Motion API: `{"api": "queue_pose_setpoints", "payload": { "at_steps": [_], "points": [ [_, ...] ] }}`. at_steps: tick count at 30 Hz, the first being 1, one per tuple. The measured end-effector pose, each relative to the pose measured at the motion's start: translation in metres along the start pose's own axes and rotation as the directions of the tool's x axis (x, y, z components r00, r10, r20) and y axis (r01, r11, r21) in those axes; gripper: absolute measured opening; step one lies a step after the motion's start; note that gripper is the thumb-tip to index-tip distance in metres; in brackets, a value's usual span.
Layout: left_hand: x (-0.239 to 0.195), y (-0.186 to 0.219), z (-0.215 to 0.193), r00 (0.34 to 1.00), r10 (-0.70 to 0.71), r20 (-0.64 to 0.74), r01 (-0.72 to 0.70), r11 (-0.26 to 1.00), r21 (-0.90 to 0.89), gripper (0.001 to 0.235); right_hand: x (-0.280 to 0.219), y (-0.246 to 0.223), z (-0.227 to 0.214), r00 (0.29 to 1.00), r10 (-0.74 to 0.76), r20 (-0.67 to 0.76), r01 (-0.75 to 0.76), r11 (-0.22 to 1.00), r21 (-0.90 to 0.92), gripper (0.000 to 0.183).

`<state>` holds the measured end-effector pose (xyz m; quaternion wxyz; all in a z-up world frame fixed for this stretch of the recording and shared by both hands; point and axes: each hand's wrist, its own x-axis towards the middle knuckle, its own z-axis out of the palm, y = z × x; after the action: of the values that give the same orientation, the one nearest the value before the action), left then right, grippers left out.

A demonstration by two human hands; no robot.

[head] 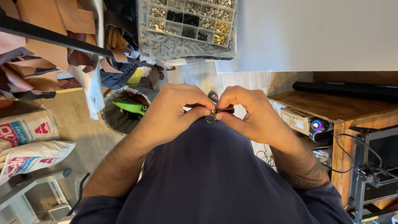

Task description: Attaching metal rivets to a leather strap with a zipper

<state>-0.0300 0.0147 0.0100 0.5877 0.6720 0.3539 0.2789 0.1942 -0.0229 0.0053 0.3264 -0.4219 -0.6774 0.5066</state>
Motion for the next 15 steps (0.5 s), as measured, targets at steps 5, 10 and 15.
{"api": "queue_pose_setpoints", "payload": {
  "at_steps": [5, 10, 15],
  "points": [
    [-0.0021, -0.0030, -0.0001, 1.000, 0.003, -0.002, -0.003, 1.000, 0.000, 0.018, 0.0017, 0.0002, 0.0004, 1.000, 0.002, 0.015, -0.002, 1.000, -0.006, 0.024],
    [-0.0040, 0.0000, -0.0001, 1.000, -0.005, 0.000, 0.005, 1.000, -0.020, 0.021, 0.0020, -0.0003, 0.0013, 1.000, -0.005, 0.023, 0.005, 1.000, -0.027, 0.027],
    [-0.0029, -0.0003, -0.0016, 1.000, 0.006, 0.017, -0.006, 1.000, 0.015, 0.017, 0.0034, 0.0005, 0.0049, 1.000, -0.023, -0.014, 0.023, 1.000, -0.013, 0.023]
  ]
}}
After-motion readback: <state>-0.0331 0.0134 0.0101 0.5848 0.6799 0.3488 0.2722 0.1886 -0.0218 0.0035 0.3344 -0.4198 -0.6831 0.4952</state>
